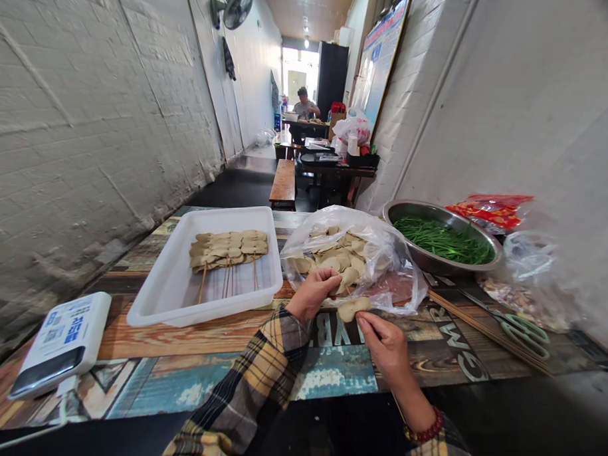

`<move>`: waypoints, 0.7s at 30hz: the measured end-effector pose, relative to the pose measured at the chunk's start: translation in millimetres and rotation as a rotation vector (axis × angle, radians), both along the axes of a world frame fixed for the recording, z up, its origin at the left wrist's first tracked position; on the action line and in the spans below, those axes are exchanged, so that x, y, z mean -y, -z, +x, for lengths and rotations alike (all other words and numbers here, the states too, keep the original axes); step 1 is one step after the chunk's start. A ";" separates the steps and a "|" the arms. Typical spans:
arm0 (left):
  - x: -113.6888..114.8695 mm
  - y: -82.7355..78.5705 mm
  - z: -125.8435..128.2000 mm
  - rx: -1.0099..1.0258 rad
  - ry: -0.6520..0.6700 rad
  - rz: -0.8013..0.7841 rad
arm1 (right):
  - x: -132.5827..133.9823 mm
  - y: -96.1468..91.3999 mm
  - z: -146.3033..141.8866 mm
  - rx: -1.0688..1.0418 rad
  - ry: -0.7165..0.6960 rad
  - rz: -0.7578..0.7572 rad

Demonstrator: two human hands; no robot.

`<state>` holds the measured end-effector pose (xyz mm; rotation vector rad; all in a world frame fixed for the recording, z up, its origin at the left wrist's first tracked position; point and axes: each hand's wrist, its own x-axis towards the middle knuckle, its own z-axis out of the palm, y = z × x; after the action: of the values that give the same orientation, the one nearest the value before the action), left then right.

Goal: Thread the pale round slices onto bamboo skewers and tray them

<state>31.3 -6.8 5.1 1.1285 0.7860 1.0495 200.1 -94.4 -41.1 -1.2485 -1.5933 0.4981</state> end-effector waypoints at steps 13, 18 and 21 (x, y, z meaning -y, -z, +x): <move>-2.7 -1.4 -1.2 -0.144 -0.097 0.159 | -1.9 0.8 1.0 -0.023 0.017 -0.116; -2.8 -1.3 -1.3 -0.114 -0.075 0.145 | -1.8 0.5 1.6 -0.019 0.021 -0.097; -2.1 -1.1 -1.1 -0.059 -0.053 0.120 | -1.7 0.7 1.5 -0.014 0.024 -0.087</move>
<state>30.3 -4.7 6.3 1.2512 0.8121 1.1232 201.6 -92.7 -41.8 -1.3248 -1.5568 0.5649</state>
